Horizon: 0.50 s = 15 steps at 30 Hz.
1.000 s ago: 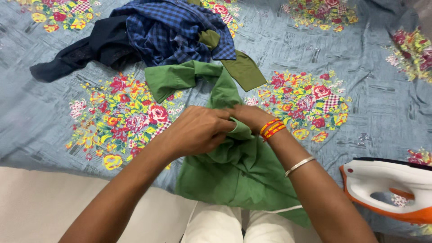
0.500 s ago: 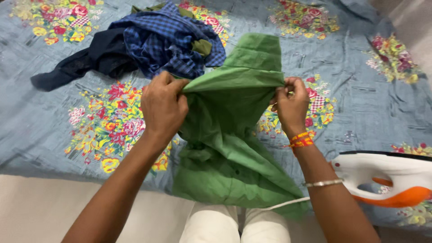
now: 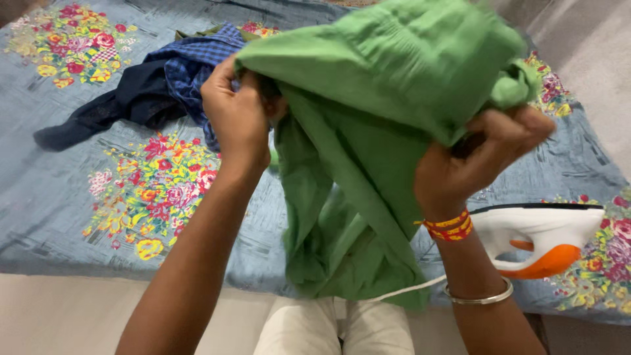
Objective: The person buttons a green shirt laid on a floral bedsheet, then uses an electric iron to press the front and back of the shirt. The person flips the shirt over to iron the other side and continues smoothing the fabric.
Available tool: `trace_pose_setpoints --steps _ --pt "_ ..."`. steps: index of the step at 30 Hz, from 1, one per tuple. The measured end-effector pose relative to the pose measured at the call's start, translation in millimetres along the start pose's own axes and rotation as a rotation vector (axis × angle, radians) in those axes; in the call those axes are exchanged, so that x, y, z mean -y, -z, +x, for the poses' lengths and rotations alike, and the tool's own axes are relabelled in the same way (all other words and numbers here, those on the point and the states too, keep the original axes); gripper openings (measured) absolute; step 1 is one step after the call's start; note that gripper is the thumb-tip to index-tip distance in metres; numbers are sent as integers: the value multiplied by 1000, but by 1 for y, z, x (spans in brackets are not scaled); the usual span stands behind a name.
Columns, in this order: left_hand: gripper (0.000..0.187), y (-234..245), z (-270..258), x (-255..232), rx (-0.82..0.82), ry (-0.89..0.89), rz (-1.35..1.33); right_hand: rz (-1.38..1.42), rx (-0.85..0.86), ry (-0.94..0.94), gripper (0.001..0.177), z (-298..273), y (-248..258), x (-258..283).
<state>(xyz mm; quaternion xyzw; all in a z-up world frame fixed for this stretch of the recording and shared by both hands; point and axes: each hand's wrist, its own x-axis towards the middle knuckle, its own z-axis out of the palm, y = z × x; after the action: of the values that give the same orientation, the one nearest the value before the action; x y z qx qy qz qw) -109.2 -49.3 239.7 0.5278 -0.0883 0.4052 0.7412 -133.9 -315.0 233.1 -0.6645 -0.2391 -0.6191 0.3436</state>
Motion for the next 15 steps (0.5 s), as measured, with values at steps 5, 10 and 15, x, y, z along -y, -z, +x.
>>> trace_pose_setpoints --steps 5,10,15 --pt "31 -18 9 -5 -24 23 -377 -192 -62 305 36 35 3 3" --pt "22 -32 27 -8 -72 -199 -281 -149 -19 275 38 48 3 1" --pt "36 -23 3 -9 60 -463 107 -71 9 70 38 40 7 -3"
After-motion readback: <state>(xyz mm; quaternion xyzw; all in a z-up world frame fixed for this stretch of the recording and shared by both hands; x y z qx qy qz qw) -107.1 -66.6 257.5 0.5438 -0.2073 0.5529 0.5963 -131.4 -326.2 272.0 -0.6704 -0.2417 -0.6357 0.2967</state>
